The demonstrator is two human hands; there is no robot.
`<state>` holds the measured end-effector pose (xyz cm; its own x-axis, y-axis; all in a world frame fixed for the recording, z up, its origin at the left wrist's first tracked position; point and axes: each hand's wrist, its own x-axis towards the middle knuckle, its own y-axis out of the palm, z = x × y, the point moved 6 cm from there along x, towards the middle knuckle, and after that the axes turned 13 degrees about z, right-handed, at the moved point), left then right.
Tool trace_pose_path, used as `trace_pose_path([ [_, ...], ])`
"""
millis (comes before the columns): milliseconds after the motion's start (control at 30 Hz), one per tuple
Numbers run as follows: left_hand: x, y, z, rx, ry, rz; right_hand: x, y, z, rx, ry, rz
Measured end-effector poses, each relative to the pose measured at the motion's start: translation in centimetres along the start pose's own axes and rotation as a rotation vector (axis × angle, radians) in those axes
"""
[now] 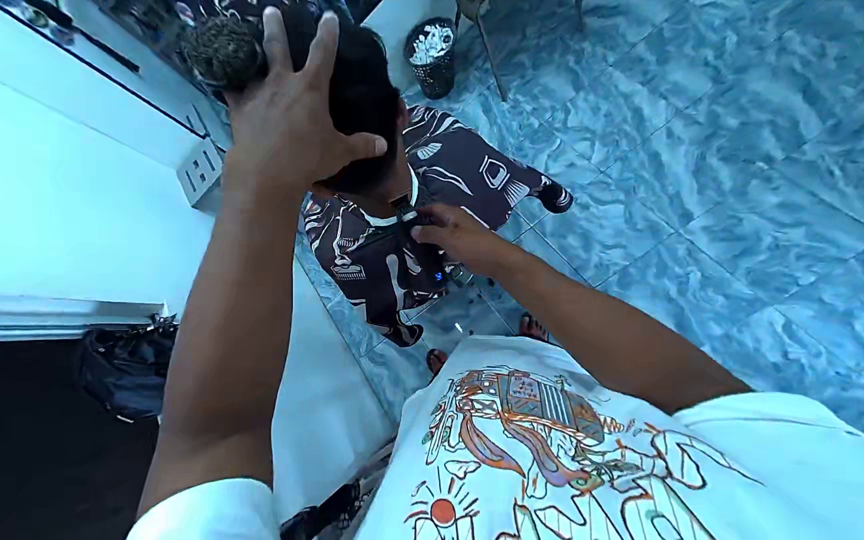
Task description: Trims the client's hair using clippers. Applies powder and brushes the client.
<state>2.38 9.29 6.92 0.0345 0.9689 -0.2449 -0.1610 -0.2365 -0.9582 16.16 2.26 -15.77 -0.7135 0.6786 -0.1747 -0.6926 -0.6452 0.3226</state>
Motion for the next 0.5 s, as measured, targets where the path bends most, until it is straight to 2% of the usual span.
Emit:
trace_pose_path([
  [167, 2.8, 1.0, 1.7, 0.013, -0.016, 0.072, 1.5, 0.0, -0.9, 0.180, 0.144, -0.107],
  [333, 3.7, 1.7, 2.2, -0.021, -0.029, 0.100, 1.8, -0.2, -0.3, 0.297, 0.165, -0.119],
  [500, 4.6, 2.0, 2.7, -0.033, -0.008, 0.100, 2.1, -0.5, 0.9, 0.287, 0.134, -0.157],
])
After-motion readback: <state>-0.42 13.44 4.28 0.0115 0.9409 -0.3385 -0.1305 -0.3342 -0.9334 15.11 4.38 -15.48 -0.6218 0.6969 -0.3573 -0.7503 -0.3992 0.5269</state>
